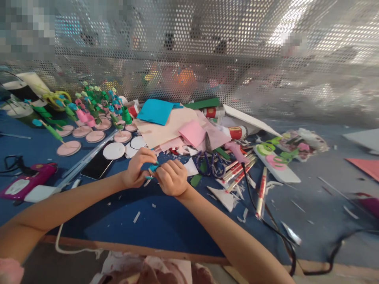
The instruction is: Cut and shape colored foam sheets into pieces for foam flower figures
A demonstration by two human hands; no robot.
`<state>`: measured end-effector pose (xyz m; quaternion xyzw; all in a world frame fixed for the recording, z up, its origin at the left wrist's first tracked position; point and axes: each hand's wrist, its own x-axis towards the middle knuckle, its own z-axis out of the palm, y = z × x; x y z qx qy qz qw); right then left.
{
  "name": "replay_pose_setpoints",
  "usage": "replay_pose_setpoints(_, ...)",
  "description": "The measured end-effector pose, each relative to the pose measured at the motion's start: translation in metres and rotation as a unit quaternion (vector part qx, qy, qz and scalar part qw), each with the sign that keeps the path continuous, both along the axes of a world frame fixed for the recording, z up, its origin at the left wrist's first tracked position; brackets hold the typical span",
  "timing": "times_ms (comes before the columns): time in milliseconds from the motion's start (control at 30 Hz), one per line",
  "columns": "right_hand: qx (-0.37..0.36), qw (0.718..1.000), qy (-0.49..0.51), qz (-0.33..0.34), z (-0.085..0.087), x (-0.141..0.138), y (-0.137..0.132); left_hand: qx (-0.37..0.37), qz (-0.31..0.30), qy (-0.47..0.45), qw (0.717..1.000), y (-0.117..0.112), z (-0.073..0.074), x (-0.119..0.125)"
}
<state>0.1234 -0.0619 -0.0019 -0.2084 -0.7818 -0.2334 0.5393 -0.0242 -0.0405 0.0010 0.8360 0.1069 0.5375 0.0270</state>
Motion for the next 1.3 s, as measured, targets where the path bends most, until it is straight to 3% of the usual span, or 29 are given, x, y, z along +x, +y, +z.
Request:
replay_pose_setpoints(233, -0.136, 0.984, 0.09, 0.065, -0.01, 0.005, 0.008, -0.017, -0.066, -0.002, 0.998, 0.007, 0.008, -0.003)
replay_pose_setpoints(400, -0.108, 0.992, 0.025, 0.061, -0.005, 0.007, 0.012, -0.089, -0.099, -0.007, 0.991, 0.008, 0.01, -0.001)
replay_pose_setpoints(633, -0.104, 0.992, 0.003, 0.068, -0.002, 0.007, 0.012, -0.207, -0.103, -0.066, 0.971, 0.015, 0.0, 0.0)
replay_pose_setpoints(800, -0.143, 0.983, 0.033, 0.11, -0.003, 0.003, 0.011, -0.177, -0.121, -0.013, 0.977, 0.013, 0.004, -0.002)
replay_pose_setpoints(967, -0.148, 0.984, 0.031, 0.096, -0.006, 0.002, 0.01, -0.147, -0.113, 0.021, 0.982, 0.007, 0.009, -0.002)
replay_pose_setpoints(1300, -0.155, 0.981, 0.038, 0.106, -0.007, 0.002, 0.008, -0.1, -0.081, 0.01, 0.992, 0.003, 0.003, 0.001)
